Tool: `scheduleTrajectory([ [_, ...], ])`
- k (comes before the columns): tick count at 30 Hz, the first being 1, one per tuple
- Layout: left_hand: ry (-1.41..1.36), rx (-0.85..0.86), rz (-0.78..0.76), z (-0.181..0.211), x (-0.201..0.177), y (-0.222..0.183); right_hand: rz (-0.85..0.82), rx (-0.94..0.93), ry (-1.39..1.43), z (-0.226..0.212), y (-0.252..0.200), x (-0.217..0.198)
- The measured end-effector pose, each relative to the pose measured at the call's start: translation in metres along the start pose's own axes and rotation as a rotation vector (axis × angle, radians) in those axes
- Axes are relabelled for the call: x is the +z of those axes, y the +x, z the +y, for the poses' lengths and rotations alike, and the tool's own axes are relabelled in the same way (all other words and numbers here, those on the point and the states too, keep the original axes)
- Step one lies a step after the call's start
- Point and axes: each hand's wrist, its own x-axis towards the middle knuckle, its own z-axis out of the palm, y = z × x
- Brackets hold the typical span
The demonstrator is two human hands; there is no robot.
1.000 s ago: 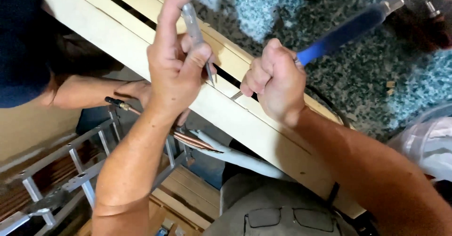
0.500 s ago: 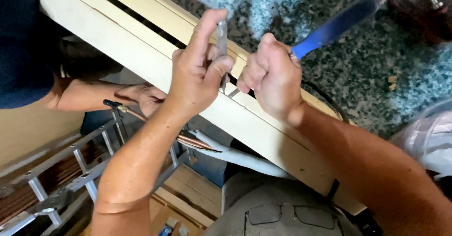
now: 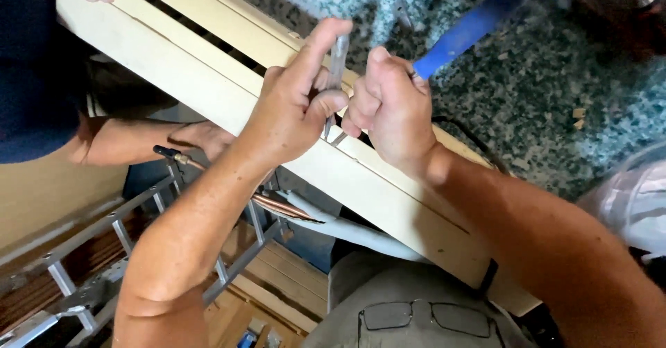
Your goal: Forcing open the plastic casing of an air conditioning unit using prying tools and screwdrivers
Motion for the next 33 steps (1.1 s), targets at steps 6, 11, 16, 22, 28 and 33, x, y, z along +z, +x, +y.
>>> scheduleTrajectory([
  [6, -0.092, 0.203, 0.125, 0.005, 0.017, -0.014, -0.027, -0.104, 0.009, 0.003, 0.000, 0.002],
  [11, -0.076, 0.174, 0.191, -0.005, 0.019, -0.028, -0.052, -0.087, -0.018, 0.006, 0.002, -0.002],
  [16, -0.088, 0.158, 0.203, -0.009, 0.020, -0.025, -0.073, -0.101, -0.043, 0.006, 0.002, -0.005],
  [22, -0.236, 0.085, 0.173, -0.009, 0.017, -0.017, -0.077, -0.030, -0.007, -0.005, 0.001, 0.001],
  [28, -0.174, 0.120, 0.178, -0.019, 0.018, -0.016, 0.095, 0.297, 0.039, -0.022, 0.011, 0.016],
  [33, -0.216, 0.211, 0.179, -0.021, 0.018, -0.012, 0.119, 0.113, 0.030, -0.022, -0.010, 0.011],
])
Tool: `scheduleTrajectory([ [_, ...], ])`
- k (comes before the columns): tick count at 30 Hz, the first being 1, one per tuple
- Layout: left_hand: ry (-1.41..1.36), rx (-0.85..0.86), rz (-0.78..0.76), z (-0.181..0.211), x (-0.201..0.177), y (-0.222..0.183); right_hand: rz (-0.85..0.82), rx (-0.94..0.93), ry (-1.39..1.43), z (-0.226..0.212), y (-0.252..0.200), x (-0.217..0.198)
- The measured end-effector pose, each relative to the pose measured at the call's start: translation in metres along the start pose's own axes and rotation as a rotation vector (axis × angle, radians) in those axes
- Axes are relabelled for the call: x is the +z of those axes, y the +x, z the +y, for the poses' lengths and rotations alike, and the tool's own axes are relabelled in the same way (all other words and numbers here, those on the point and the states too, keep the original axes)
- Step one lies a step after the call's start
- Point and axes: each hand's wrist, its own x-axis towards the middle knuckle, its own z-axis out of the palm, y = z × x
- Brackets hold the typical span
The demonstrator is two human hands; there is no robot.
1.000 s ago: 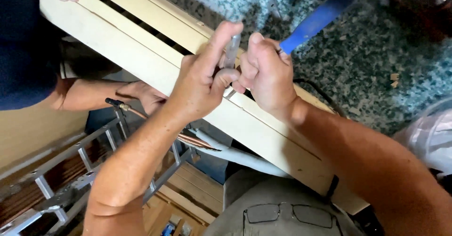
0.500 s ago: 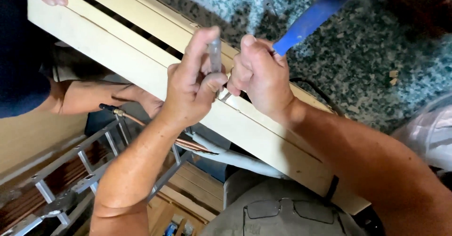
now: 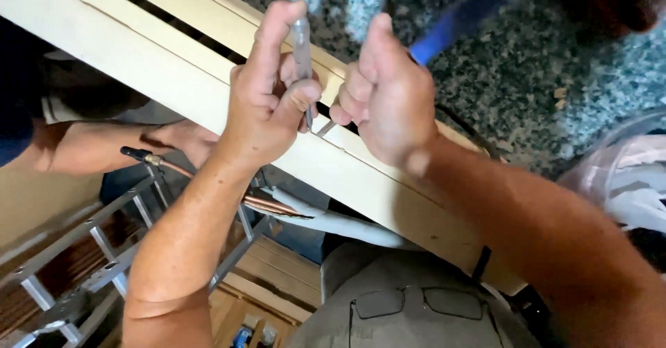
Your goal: Forcing open the plastic casing of an air conditioning unit using prying tools and screwdrivers
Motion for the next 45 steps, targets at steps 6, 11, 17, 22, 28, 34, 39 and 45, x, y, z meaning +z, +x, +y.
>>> scheduleTrajectory([
  [6, -0.060, 0.027, -0.014, -0.004, 0.001, -0.001, -0.042, -0.043, 0.044, -0.002, -0.027, -0.049],
  [11, -0.041, -0.012, 0.001, 0.003, 0.000, -0.001, -0.055, -0.109, 0.065, 0.002, -0.034, -0.046],
  [17, 0.075, -0.016, 0.076, -0.002, 0.006, -0.007, -0.082, -0.248, -0.078, 0.004, -0.038, -0.039],
  [22, 0.217, -0.060, 0.146, -0.005, 0.011, -0.006, -0.129, -0.198, -0.243, -0.003, -0.026, -0.044],
  [28, 0.215, -0.027, 0.158, -0.007, 0.012, -0.006, -0.043, 0.070, -0.111, -0.009, -0.018, -0.042],
  [34, 0.199, -0.022, 0.154, -0.003, 0.013, -0.005, 0.031, 0.200, -0.250, -0.014, -0.012, -0.041],
  [39, 0.215, -0.011, 0.168, -0.008, 0.014, -0.003, 0.062, 0.167, -0.259, -0.015, -0.017, -0.037],
  [45, 0.219, -0.045, 0.139, -0.003, 0.015, -0.003, -0.167, -0.149, -0.009, 0.015, -0.051, -0.092],
])
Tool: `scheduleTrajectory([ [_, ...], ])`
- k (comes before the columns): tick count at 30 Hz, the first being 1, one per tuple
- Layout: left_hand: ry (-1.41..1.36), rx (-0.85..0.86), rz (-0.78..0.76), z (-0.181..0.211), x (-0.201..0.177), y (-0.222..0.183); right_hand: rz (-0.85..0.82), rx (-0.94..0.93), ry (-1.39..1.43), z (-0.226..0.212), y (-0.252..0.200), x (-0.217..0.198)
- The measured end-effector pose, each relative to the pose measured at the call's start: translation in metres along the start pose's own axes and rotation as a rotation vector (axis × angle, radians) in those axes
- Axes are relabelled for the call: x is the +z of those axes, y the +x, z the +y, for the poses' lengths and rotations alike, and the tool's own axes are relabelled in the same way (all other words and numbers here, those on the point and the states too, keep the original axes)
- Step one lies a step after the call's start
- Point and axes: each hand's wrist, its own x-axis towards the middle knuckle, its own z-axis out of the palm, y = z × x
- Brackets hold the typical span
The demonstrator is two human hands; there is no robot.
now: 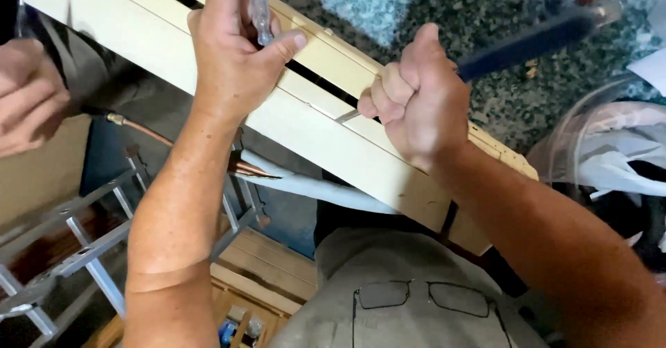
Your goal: Forcing open the plastic casing of an air conditioning unit using prying tools and screwdrivers
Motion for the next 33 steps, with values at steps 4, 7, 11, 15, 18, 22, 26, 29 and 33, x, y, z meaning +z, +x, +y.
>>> scheduleTrajectory([
  [4, 0.015, 0.011, -0.004, 0.005, 0.000, 0.002, 0.092, 0.017, 0.073, -0.005, -0.004, 0.008],
  [7, 0.014, -0.007, -0.003, 0.004, 0.000, -0.001, 0.159, 0.047, 0.074, -0.003, -0.008, 0.008],
  [11, 0.002, 0.048, 0.001, 0.003, 0.003, 0.000, 0.156, 0.050, 0.094, 0.000, -0.010, 0.001],
  [15, 0.000, 0.067, 0.008, -0.003, 0.004, 0.000, 0.238, 0.108, 0.100, -0.010, -0.010, 0.002],
  [18, -0.002, 0.126, 0.017, 0.003, 0.008, 0.010, 0.183, 0.009, 0.043, -0.011, -0.029, -0.016],
  [22, -0.023, 0.105, 0.012, -0.003, 0.010, 0.002, 0.103, 0.008, -0.040, -0.014, -0.030, -0.017],
  [26, 0.031, 0.107, 0.022, -0.001, -0.001, 0.004, 0.171, 0.112, 0.089, -0.017, -0.020, -0.010],
  [29, 0.003, 0.058, 0.010, -0.008, 0.004, -0.003, 0.254, 0.161, 0.104, -0.019, -0.024, -0.013],
  [33, 0.055, 0.051, 0.005, -0.003, 0.003, -0.001, 0.269, 0.113, 0.098, -0.010, -0.029, -0.021],
])
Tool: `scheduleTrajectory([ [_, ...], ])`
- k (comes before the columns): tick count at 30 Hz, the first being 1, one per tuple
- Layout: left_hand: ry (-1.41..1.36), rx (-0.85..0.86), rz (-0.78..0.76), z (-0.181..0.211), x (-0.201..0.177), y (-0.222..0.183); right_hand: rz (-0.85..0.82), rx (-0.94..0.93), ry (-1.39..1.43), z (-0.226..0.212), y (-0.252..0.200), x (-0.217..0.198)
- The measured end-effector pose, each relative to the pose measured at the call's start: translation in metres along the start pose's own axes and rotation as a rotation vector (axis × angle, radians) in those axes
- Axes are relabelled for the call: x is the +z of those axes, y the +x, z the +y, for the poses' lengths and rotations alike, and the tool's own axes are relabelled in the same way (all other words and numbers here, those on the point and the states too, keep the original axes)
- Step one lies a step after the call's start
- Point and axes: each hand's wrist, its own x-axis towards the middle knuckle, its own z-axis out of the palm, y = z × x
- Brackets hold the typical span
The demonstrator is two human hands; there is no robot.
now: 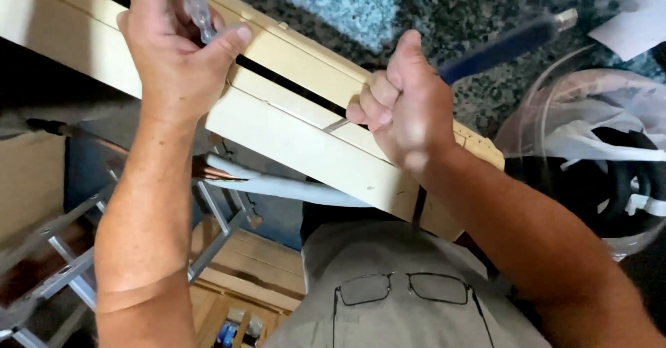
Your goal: Forcing open the plastic casing of an air conditioning unit using prying tools and screwdrivers
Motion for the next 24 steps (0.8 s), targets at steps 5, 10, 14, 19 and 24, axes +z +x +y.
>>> scheduleTrajectory([
  [5, 0.008, -0.037, -0.018, 0.004, 0.000, 0.001, -0.035, -0.044, -0.008, -0.007, -0.027, -0.023],
  [10, -0.031, -0.077, 0.031, 0.013, 0.001, 0.005, -0.013, -0.078, -0.056, -0.010, -0.026, -0.025],
  [14, -0.003, -0.023, -0.026, 0.015, -0.007, -0.002, 0.041, -0.009, -0.070, -0.013, -0.025, -0.013],
  [19, 0.039, -0.005, 0.016, 0.021, -0.006, -0.001, 0.008, -0.070, -0.154, -0.011, -0.026, -0.004],
  [24, -0.008, -0.052, -0.035, 0.014, -0.008, -0.006, -0.101, -0.296, -0.351, -0.008, -0.041, 0.001],
])
